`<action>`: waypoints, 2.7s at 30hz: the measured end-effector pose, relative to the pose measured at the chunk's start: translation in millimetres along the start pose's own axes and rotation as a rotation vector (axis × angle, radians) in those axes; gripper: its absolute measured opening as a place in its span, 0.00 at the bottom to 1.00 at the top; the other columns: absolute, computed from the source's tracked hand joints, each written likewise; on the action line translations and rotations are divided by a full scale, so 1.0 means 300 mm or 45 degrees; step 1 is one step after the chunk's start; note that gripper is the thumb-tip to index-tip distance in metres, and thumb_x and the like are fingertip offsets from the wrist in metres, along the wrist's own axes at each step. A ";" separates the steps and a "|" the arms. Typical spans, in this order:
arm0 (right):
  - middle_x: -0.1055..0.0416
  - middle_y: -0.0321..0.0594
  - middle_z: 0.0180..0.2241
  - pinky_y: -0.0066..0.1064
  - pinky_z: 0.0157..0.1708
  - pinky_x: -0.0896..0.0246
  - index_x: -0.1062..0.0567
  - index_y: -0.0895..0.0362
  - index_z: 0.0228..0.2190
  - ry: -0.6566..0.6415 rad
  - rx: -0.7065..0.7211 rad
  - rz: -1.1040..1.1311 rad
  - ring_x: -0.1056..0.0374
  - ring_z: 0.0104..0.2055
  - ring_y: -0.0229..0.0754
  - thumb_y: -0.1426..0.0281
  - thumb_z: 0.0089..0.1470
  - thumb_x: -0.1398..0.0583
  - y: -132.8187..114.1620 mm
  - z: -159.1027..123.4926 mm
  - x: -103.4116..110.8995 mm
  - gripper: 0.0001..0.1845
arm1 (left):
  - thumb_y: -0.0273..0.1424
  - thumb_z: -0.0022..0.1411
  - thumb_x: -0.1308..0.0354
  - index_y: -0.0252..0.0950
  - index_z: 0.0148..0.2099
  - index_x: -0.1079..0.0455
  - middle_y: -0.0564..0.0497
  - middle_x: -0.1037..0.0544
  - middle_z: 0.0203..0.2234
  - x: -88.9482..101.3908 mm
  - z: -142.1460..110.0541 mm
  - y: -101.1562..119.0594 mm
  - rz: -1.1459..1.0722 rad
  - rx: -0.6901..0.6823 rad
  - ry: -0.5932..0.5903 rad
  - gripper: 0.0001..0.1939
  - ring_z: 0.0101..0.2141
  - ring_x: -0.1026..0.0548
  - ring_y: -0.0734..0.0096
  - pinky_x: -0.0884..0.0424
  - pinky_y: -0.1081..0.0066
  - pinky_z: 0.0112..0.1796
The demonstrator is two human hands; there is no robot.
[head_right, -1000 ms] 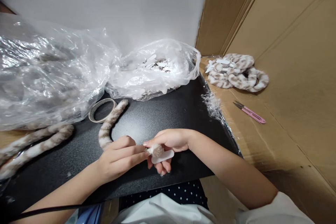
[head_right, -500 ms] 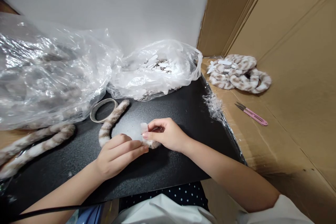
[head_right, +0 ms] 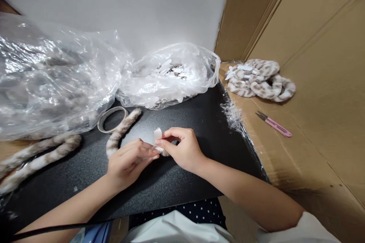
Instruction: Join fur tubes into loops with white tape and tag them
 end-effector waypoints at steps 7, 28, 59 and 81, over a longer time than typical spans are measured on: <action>0.26 0.37 0.23 0.30 0.30 0.35 0.23 0.58 0.22 -0.026 -0.172 0.160 0.31 0.26 0.39 0.59 0.41 0.31 0.029 -0.002 -0.008 0.14 | 0.24 0.63 0.42 0.33 0.43 0.32 0.48 0.21 0.29 -0.010 -0.002 -0.001 0.245 -0.084 -0.120 0.06 0.27 0.26 0.73 0.30 0.73 0.29; 0.23 0.39 0.27 0.30 0.32 0.33 0.20 0.55 0.23 -0.108 0.336 -0.203 0.27 0.29 0.38 0.79 0.46 0.37 -0.069 -0.021 -0.005 0.08 | 0.24 0.64 0.45 0.35 0.31 0.37 0.55 0.31 0.21 -0.035 -0.029 -0.042 0.001 0.301 -0.099 0.08 0.23 0.33 0.79 0.37 0.79 0.25; 0.22 0.37 0.31 0.36 0.38 0.39 0.20 0.52 0.26 -0.163 0.717 -0.649 0.30 0.34 0.39 0.76 0.50 0.36 -0.096 -0.041 -0.019 0.08 | 0.39 0.55 0.36 0.36 0.35 0.37 0.62 0.36 0.16 -0.092 -0.112 -0.171 -1.052 1.379 -0.116 0.15 0.12 0.46 0.86 0.53 0.81 0.15; 0.25 0.35 0.27 0.26 0.30 0.37 0.26 0.57 0.30 -0.280 0.369 -0.541 0.30 0.28 0.35 0.77 0.47 0.38 -0.077 -0.017 -0.002 0.06 | 0.33 0.56 0.35 0.35 0.36 0.35 0.57 0.28 0.26 -0.054 -0.085 -0.180 -0.796 1.215 -0.135 0.12 0.24 0.33 0.81 0.38 0.79 0.26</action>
Point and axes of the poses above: each hand's wrist, its own z-axis towards the middle knuckle, its own x-axis out of the back of the hand, y = z × x, the point moved 7 cm from there along z, towards the middle knuckle
